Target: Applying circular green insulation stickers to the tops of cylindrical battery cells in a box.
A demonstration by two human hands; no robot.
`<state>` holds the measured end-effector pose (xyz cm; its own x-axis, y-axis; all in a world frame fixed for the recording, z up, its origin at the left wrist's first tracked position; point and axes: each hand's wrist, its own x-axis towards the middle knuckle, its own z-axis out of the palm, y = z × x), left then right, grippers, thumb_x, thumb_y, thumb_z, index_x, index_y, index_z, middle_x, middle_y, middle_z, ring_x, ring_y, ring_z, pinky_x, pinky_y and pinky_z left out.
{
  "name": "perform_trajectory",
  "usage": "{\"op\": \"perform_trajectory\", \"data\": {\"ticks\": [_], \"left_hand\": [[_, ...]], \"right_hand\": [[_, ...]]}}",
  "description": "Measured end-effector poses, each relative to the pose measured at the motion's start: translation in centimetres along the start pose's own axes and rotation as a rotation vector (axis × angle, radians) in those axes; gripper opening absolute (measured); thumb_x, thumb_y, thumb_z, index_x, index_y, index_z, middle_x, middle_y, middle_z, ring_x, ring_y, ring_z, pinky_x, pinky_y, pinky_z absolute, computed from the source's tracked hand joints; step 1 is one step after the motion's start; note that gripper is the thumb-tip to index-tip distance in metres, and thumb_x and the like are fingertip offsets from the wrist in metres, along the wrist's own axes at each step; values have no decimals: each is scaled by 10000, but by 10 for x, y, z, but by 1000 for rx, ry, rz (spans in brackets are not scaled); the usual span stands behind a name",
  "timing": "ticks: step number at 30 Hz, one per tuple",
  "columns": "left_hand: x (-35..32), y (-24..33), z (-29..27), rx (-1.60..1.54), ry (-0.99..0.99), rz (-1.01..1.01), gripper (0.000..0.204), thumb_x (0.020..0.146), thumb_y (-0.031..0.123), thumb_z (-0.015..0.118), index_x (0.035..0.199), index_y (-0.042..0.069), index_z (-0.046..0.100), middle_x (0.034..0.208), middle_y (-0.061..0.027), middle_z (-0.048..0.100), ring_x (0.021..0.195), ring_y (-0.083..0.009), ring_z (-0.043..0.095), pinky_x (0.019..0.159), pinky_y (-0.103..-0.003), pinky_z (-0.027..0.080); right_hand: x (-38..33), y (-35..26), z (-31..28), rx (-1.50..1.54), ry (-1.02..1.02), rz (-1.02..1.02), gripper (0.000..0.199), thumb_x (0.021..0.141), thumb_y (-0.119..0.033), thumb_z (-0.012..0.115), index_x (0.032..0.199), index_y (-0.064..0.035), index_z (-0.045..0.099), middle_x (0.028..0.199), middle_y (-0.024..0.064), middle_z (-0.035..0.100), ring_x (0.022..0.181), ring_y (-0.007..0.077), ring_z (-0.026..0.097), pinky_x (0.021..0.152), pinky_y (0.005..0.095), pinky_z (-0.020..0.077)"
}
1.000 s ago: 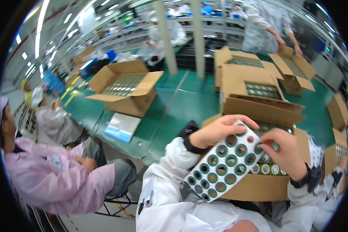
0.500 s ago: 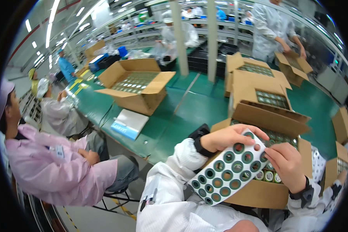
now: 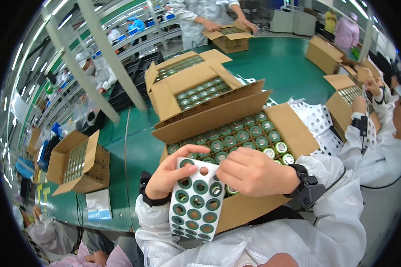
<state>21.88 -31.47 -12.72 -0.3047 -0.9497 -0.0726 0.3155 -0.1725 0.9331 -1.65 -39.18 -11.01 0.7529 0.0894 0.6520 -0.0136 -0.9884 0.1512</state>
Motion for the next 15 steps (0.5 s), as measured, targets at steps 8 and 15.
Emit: {"op": "perform_trajectory", "data": {"ticks": [8, 15], "left_hand": [[-10, -2, -12, -140, 70, 60, 465, 868, 53, 607, 1298, 3, 439, 909, -115, 698, 763, -170, 694, 686, -263, 560], [-1, -5, -15, -181, 36, 33, 429, 860, 33, 604, 1259, -27, 458, 914, -130, 707, 809, -187, 699, 713, -278, 563]], "right_hand": [[-37, 36, -71, 358, 95, 632, 43, 831, -56, 669, 836, -41, 629, 822, 59, 619, 753, 180, 600, 675, 298, 483], [-99, 70, -49, 982, -98, 1202, 115, 840, -140, 686, 834, -40, 629, 839, 31, 607, 788, 153, 574, 674, 253, 451]]}}
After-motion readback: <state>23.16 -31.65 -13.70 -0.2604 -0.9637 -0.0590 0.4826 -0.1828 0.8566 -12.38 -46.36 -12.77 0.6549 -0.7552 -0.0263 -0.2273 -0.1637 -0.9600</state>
